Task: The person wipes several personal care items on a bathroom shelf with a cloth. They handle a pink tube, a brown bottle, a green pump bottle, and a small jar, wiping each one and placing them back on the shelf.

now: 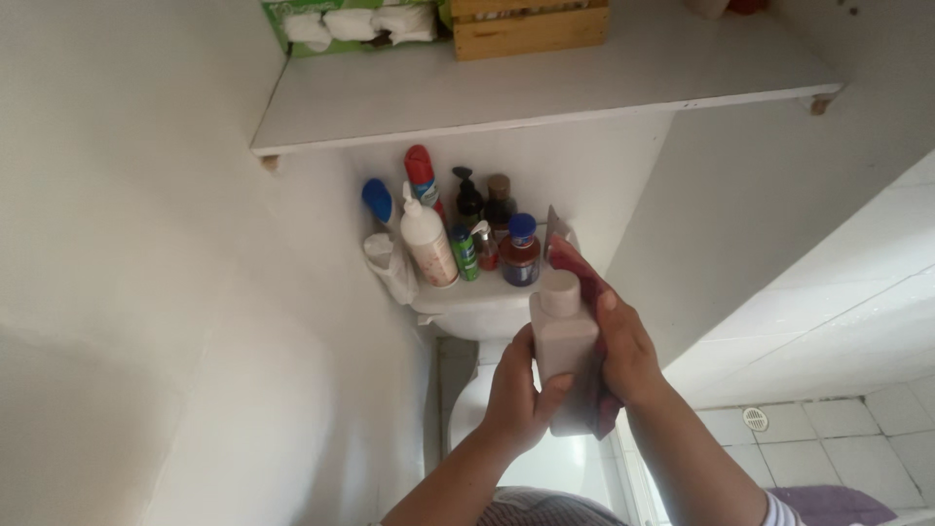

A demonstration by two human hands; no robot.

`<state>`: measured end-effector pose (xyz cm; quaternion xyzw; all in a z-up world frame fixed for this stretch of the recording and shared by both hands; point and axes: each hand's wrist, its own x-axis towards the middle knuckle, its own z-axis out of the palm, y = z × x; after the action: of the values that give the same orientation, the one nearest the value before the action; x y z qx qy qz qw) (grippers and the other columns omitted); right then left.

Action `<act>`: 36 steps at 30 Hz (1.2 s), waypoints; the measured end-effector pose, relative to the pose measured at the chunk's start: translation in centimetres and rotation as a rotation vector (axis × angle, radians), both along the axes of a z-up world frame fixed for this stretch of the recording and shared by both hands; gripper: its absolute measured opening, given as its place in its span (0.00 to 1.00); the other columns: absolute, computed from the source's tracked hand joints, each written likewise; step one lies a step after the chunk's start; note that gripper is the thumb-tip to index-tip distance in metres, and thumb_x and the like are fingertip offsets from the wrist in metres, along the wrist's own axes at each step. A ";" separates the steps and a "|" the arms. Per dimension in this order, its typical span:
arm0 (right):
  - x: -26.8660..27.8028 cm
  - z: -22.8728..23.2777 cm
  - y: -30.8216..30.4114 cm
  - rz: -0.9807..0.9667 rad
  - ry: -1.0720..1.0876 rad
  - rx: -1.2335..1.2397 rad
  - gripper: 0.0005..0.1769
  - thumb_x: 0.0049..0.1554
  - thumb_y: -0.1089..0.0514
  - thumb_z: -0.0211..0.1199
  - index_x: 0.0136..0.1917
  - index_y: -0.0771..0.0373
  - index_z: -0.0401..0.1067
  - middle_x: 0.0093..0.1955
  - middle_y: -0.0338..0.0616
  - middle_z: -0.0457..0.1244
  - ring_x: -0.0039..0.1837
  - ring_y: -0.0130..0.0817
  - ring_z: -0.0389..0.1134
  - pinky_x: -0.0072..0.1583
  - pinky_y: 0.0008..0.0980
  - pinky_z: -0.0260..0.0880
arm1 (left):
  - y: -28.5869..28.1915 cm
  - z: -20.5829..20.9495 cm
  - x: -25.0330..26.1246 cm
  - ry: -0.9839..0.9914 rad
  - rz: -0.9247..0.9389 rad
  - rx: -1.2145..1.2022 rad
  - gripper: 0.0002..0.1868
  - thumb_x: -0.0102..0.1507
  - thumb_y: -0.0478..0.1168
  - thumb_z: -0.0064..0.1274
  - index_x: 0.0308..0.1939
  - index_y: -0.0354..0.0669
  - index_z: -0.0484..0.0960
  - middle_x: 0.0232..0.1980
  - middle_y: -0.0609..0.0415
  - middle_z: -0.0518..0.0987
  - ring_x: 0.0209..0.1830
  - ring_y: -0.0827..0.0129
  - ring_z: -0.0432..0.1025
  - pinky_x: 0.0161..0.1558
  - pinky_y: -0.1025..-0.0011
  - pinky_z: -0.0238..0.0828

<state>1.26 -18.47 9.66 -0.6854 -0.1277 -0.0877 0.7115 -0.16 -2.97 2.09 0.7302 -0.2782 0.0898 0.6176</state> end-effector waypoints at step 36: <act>27.1 18.8 -16.0 -0.585 -0.036 -0.724 0.46 0.44 0.55 0.81 0.72 0.63 0.64 0.68 0.51 0.66 0.66 0.44 0.68 0.65 0.40 0.69 | -10.5 17.6 26.7 -0.706 0.504 0.612 0.32 0.71 0.58 0.44 0.71 0.41 0.68 0.75 0.42 0.66 0.77 0.52 0.61 0.73 0.53 0.49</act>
<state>28.35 -34.45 28.50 -0.8952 0.0361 -0.2465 0.3695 26.59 -13.42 19.66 0.8466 -0.2986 0.3904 0.2045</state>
